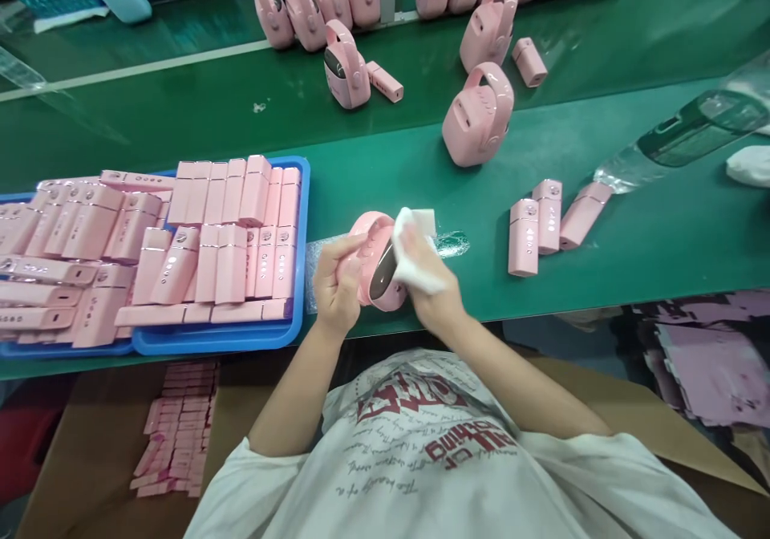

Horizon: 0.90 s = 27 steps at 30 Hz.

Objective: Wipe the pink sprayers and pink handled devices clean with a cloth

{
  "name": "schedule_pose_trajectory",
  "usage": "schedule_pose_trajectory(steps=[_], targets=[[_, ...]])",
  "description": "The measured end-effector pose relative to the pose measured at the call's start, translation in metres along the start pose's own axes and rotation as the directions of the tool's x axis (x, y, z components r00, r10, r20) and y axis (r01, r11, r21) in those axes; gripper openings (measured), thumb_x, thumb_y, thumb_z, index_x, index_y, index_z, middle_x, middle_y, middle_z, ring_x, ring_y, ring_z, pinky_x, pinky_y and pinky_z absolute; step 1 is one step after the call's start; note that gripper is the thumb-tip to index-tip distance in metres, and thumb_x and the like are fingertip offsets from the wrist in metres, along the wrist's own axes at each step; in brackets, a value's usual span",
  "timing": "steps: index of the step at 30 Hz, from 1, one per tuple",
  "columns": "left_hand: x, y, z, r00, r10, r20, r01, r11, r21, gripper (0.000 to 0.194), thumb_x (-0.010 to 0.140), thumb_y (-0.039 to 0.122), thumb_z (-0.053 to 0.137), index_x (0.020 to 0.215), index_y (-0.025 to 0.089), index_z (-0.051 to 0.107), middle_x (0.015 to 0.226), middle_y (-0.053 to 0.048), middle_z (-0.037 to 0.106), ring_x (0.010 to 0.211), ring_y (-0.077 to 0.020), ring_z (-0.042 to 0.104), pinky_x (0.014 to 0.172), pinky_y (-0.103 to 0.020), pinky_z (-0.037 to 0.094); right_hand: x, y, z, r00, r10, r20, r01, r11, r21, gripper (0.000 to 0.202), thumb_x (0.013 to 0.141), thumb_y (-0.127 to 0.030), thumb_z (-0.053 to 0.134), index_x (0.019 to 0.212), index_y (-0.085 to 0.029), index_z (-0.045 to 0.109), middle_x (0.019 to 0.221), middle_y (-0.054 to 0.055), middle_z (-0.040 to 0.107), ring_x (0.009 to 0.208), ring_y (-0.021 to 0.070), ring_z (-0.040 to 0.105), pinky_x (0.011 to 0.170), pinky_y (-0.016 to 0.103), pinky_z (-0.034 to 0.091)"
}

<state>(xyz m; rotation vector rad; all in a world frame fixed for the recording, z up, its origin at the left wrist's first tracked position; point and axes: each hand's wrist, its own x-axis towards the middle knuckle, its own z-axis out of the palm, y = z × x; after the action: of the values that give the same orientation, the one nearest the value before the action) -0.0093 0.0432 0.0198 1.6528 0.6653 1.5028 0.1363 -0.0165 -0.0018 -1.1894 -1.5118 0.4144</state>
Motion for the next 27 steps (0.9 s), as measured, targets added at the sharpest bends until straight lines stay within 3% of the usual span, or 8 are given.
schedule_pose_trajectory(steps=[1, 3, 5, 12, 17, 22, 27], targets=[[0.0, -0.002, 0.0, 0.999, 0.035, 0.015, -0.035, 0.999, 0.005, 0.025, 0.095, 0.037, 0.052, 0.114, 0.029, 0.067, 0.12, -0.005, 0.066, 0.114, -0.0237, 0.063, 0.099, -0.044, 0.05, 0.006, 0.005, -0.002, 0.98, 0.195, -0.039, -0.191, 0.977, 0.099, 0.052, 0.1, -0.05, 0.037, 0.133, -0.016, 0.059, 0.132, 0.011, 0.063, 0.129, 0.0258, 0.056, 0.11, 0.043, 0.047], [0.001, -0.004, 0.0, 0.995, 0.094, 0.042, -0.096, 0.995, 0.04, 0.026, 0.095, 0.038, 0.052, 0.113, 0.03, 0.068, 0.123, -0.005, 0.063, 0.118, -0.0239, 0.06, 0.1, -0.044, 0.049, 0.015, 0.011, -0.006, 0.881, 0.472, -0.042, -0.442, 0.851, 0.285, 0.064, 0.093, -0.066, 0.041, 0.122, -0.014, 0.065, 0.119, 0.011, 0.07, 0.116, 0.0275, 0.064, 0.1, 0.042, 0.055], [0.001, -0.007, 0.001, 0.991, 0.119, 0.063, -0.122, 0.991, 0.055, 0.027, 0.095, 0.04, 0.052, 0.114, 0.03, 0.068, 0.123, -0.005, 0.063, 0.118, -0.0232, 0.059, 0.1, -0.042, 0.049, 0.019, 0.013, -0.007, 0.839, 0.542, -0.034, -0.487, 0.778, 0.397, 0.07, 0.084, -0.074, 0.049, 0.116, -0.015, 0.067, 0.111, 0.01, 0.072, 0.112, 0.0281, 0.065, 0.099, 0.042, 0.055], [-0.009, -0.015, 0.001, 0.998, 0.059, 0.025, -0.058, 0.998, -0.031, 0.047, 0.088, 0.057, 0.059, 0.127, 0.031, 0.061, 0.125, -0.005, 0.063, 0.111, -0.0227, 0.064, 0.094, -0.034, 0.053, 0.019, 0.011, -0.006, 0.851, 0.523, -0.045, -0.449, 0.769, 0.454, 0.075, 0.074, -0.077, 0.059, 0.115, -0.015, 0.068, 0.114, 0.008, 0.072, 0.111, 0.0263, 0.065, 0.102, 0.041, 0.052], [-0.015, -0.011, -0.001, 0.981, -0.192, -0.017, 0.187, 0.97, -0.155, 0.062, 0.08, 0.068, 0.061, 0.124, 0.025, 0.063, 0.123, -0.01, 0.067, 0.113, -0.0265, 0.065, 0.096, -0.038, 0.053, 0.019, 0.015, -0.013, 0.867, 0.499, 0.011, -0.453, 0.778, 0.435, 0.075, 0.076, -0.076, 0.058, 0.117, -0.014, 0.068, 0.118, 0.009, 0.07, 0.114, 0.0257, 0.064, 0.102, 0.039, 0.053], [-0.008, -0.01, -0.004, 0.863, -0.492, -0.113, 0.437, 0.841, -0.319, 0.063, 0.079, 0.075, 0.055, 0.108, 0.02, 0.066, 0.107, -0.01, 0.072, 0.101, -0.0259, 0.07, 0.086, -0.037, 0.057, 0.015, 0.014, -0.015, 0.9, 0.432, 0.065, -0.427, 0.839, 0.338, 0.072, 0.085, -0.071, 0.052, 0.127, -0.014, 0.064, 0.123, 0.011, 0.068, 0.119, 0.0259, 0.062, 0.106, 0.04, 0.049], [-0.003, -0.01, -0.005, 0.742, -0.66, -0.115, 0.56, 0.705, -0.434, 0.067, 0.082, 0.078, 0.045, 0.101, 0.017, 0.064, 0.108, -0.012, 0.071, 0.102, -0.0239, 0.07, 0.085, -0.034, 0.057, 0.013, 0.012, -0.016, 0.93, 0.338, 0.141, -0.361, 0.913, 0.19, 0.065, 0.089, -0.064, 0.051, 0.131, -0.016, 0.061, 0.124, 0.01, 0.068, 0.121, 0.0259, 0.061, 0.105, 0.039, 0.049]])
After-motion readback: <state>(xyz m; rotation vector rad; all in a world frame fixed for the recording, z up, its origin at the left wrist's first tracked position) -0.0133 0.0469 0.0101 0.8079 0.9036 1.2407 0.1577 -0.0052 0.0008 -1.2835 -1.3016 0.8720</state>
